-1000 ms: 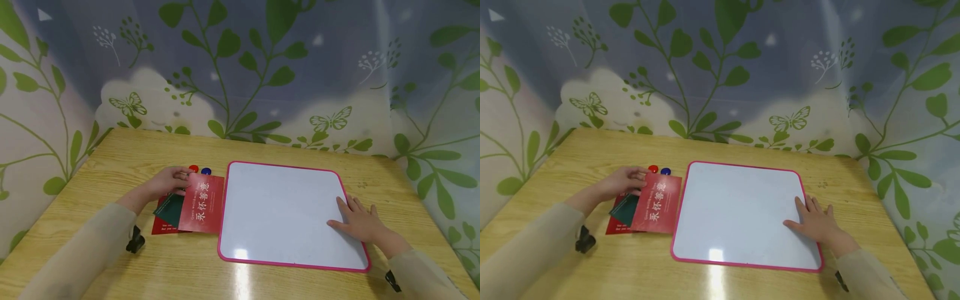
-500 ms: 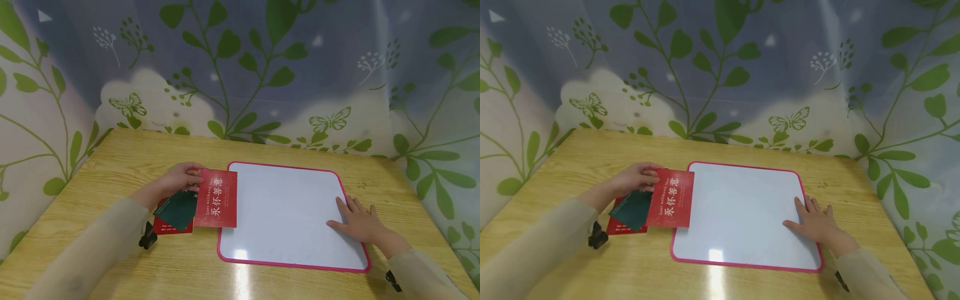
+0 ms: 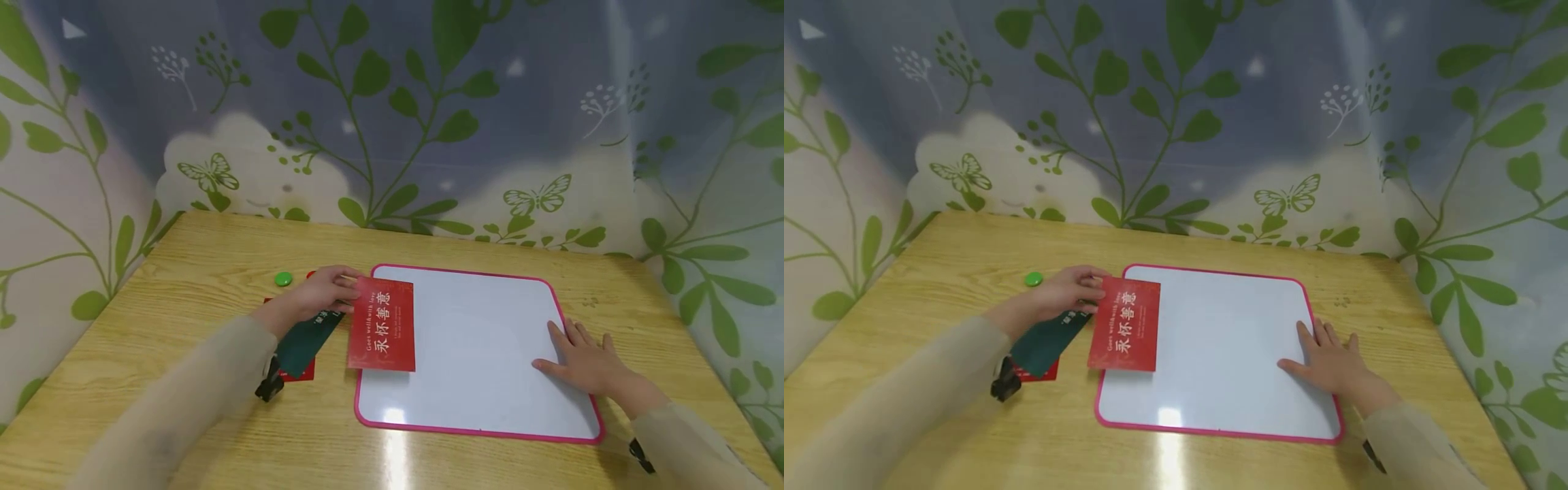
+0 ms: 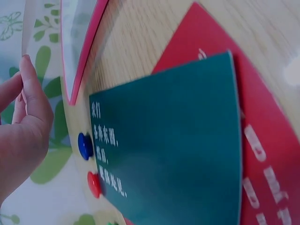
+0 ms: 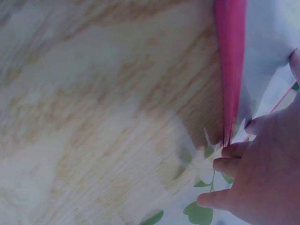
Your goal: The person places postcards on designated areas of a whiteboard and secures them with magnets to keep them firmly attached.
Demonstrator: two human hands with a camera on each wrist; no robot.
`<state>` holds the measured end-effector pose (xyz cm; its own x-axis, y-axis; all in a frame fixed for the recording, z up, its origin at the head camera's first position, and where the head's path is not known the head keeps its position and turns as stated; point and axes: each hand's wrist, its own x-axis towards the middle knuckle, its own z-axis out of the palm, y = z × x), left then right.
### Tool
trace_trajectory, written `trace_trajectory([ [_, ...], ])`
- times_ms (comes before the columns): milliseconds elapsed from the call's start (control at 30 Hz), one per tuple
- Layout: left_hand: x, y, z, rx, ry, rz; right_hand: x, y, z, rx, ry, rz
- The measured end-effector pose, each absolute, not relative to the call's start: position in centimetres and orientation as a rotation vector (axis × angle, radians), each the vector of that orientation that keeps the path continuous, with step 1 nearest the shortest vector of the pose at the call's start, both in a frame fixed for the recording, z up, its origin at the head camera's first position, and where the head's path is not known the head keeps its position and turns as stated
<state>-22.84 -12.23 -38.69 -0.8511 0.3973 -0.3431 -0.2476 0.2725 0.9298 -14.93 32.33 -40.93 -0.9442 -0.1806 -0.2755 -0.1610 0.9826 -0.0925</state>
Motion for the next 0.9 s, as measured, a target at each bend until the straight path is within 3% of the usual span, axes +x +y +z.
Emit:
trace_trajectory([
  [900, -23.4, -7.8, -40.0, 0.043, 2.017, 1.584, -14.8, 32.1, -40.6, -0.252, 2.845, -0.097],
])
